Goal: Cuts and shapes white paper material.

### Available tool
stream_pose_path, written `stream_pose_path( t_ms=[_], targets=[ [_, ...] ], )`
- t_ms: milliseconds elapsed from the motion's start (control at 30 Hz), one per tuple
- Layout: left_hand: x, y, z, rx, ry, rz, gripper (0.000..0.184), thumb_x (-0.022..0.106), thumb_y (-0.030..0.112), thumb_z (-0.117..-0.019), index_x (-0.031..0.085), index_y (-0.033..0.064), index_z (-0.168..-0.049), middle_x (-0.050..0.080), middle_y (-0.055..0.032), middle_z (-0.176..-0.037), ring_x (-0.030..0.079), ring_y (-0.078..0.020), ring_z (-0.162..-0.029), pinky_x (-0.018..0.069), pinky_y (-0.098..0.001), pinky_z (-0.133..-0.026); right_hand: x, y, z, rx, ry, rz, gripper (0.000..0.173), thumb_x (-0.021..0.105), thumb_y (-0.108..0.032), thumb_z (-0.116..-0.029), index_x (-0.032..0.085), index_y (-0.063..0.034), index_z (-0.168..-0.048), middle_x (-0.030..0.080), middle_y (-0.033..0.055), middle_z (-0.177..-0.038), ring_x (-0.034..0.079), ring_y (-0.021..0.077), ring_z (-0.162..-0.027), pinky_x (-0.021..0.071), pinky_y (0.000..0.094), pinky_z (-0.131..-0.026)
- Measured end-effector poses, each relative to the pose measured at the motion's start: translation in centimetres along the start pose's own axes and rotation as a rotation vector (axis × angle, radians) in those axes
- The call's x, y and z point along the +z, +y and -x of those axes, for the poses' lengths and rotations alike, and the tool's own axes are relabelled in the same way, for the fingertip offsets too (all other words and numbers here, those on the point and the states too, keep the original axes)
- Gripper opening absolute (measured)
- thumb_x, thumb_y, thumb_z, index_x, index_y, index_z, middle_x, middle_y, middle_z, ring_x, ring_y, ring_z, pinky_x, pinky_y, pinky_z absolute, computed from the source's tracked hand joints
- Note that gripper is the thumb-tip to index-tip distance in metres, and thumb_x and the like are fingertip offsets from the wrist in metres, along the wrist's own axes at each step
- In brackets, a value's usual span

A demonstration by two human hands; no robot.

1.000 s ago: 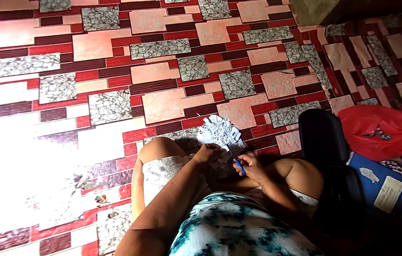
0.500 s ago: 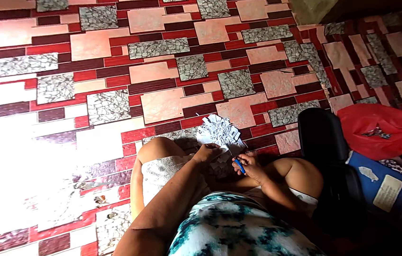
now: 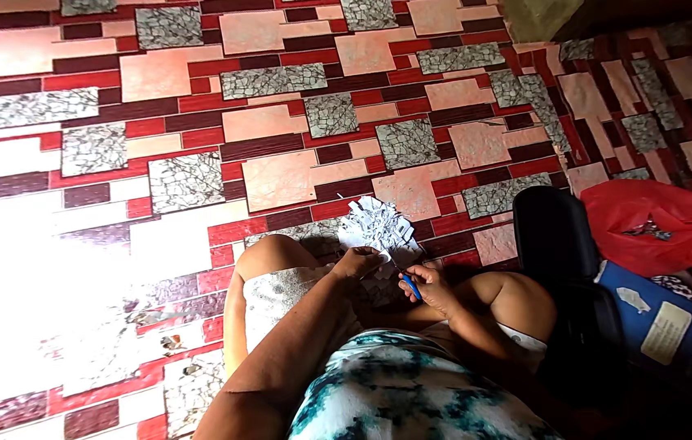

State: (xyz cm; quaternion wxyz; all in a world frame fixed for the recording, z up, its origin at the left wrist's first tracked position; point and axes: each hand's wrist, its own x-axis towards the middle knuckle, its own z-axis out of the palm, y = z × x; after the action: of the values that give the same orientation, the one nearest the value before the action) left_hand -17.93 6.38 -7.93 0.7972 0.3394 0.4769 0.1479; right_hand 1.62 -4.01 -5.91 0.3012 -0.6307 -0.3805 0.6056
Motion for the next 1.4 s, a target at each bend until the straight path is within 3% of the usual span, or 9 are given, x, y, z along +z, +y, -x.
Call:
stream_pose_path(
  t_ms=[133,267,367,967,1200,1300,1400],
  targets=[
    [-0.13,-0.15,-0.21,0.003,-0.010,0.013,0.009,0.058,0.005,-0.1028,0.063,-0.0010,-0.099,0.063,-0.0016,-0.068,0.051,-0.0032,-0.050,0.0417,-0.0168,-0.047,-0.05,-0.26,0.19,0.025,0.032,-0.017,0.025,0.072,-0.004,-0.0924,0.064,0.0045,-0.115,0.069,0.0021,-0.081,0.063,0.0044,-0.060,0.0552,0.0194,-0.057],
    [-0.02,-0.28,-0.17,0.015,0.014,0.035,0.010,0.056,0.005,-0.1036,0.063,-0.0014,-0.100,0.063,-0.0018,-0.069,0.050,-0.0030,-0.050,0.0406,-0.0168,-0.047,-0.15,-0.37,0.27,0.047,-0.016,0.002,0.027,0.067,-0.014,-0.0971,0.061,0.0024,-0.117,0.068,0.0002,-0.080,0.061,0.0037,-0.062,0.0500,0.0186,-0.055],
    [-0.06,-0.37,-0.30,0.018,0.003,0.045,0.010,0.055,0.004,-0.1036,0.062,-0.0009,-0.099,0.063,-0.0018,-0.068,0.050,-0.0032,-0.050,0.0403,-0.0168,-0.046,-0.08,-0.48,0.26,0.059,-0.029,0.011,0.026,0.069,-0.014,-0.0967,0.061,0.0021,-0.116,0.067,-0.0004,-0.081,0.060,0.0025,-0.063,0.0492,0.0172,-0.056],
    [-0.04,-0.26,-0.37,0.000,-0.012,0.042,0.009,0.055,0.004,-0.1035,0.062,-0.0006,-0.098,0.063,-0.0025,-0.068,0.051,-0.0044,-0.050,0.0423,-0.0175,-0.048,0.17,0.17,-0.04,0.024,-0.023,-0.009,0.026,0.071,-0.013,-0.0942,0.063,0.0017,-0.114,0.066,-0.0011,-0.079,0.061,0.0033,-0.062,0.0518,0.0180,-0.057],
    [-0.22,-0.13,-0.44,0.003,-0.035,0.023,0.008,0.058,0.006,-0.1031,0.062,-0.0009,-0.101,0.064,-0.0023,-0.070,0.053,-0.0039,-0.052,0.0434,-0.0172,-0.048,0.26,-0.17,0.10,0.023,0.047,-0.028,0.024,0.071,-0.005,-0.0931,0.063,0.0049,-0.114,0.069,0.0017,-0.079,0.063,0.0046,-0.059,0.0550,0.0196,-0.057],
    [-0.08,-0.16,-0.30,0.024,-0.043,-0.009,0.007,0.059,0.005,-0.1025,0.062,-0.0012,-0.102,0.066,-0.0026,-0.072,0.055,-0.0043,-0.054,0.0454,-0.0178,-0.051,-0.05,-0.32,0.00,0.094,0.004,-0.042,0.026,0.067,-0.012,-0.0980,0.060,0.0025,-0.119,0.067,0.0000,-0.078,0.061,0.0040,-0.060,0.0493,0.0180,-0.053],
    [-0.12,-0.33,-0.46,0.059,-0.040,-0.017,0.011,0.059,0.004,-0.1025,0.059,-0.0015,-0.111,0.067,-0.0044,-0.076,0.059,-0.0059,-0.057,0.0491,-0.0188,-0.054,-0.14,-0.43,0.20,0.118,-0.064,-0.032,0.026,0.064,-0.016,-0.1004,0.059,0.0003,-0.120,0.068,-0.0005,-0.080,0.060,0.0031,-0.062,0.0455,0.0172,-0.051]
  ],
)
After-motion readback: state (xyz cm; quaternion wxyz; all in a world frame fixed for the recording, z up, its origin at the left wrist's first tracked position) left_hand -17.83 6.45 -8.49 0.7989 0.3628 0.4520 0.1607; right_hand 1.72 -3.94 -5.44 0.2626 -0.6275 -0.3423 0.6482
